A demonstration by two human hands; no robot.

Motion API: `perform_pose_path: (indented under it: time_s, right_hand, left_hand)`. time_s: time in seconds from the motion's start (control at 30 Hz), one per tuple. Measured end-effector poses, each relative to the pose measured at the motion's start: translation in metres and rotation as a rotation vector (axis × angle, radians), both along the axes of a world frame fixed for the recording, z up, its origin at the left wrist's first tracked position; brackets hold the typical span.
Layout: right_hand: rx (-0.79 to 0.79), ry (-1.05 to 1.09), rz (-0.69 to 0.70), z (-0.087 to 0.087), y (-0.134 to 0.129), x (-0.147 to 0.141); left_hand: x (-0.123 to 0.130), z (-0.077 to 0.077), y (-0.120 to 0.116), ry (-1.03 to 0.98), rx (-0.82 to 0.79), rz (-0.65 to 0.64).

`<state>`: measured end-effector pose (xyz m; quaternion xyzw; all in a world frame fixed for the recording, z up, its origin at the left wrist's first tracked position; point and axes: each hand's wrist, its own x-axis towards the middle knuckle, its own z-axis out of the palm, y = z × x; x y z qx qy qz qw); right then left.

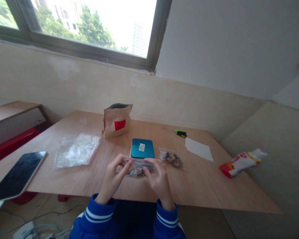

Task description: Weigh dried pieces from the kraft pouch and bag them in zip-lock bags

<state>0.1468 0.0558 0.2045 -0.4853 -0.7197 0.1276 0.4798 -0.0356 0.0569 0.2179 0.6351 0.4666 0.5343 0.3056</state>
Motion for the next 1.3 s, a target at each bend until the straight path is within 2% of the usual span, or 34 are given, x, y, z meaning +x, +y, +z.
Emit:
perform_pose_path:
  time_s: [0.27,0.63,0.83,0.97,1.07,1.3]
  right_hand:
    - [0.079,0.07,0.042,0.009,-0.003,-0.021]
    - [0.228,0.132,-0.073,0.015,-0.011,-0.026]
    - [0.19,0.103,0.023,0.018,-0.01,-0.025]
    - [0.097,0.113,0.088,0.016,-0.009,-0.021]
    - [0.062,0.094,0.085,0.013,-0.007,-0.015]
    - [0.107,0.089,0.047,0.015,-0.01,-0.012]
  left_hand:
    - [0.005,0.001,0.0,0.049,0.061,-0.1]
    - [0.006,0.014,-0.009,0.047,0.182,-0.159]
    - [0.002,0.012,-0.01,0.037,0.198,-0.094]
    - [0.0,0.012,-0.011,0.051,0.186,-0.069]
    - [-0.002,0.012,-0.012,0.036,0.196,-0.049]
    - [-0.006,0.012,-0.013,0.029,0.22,-0.024]
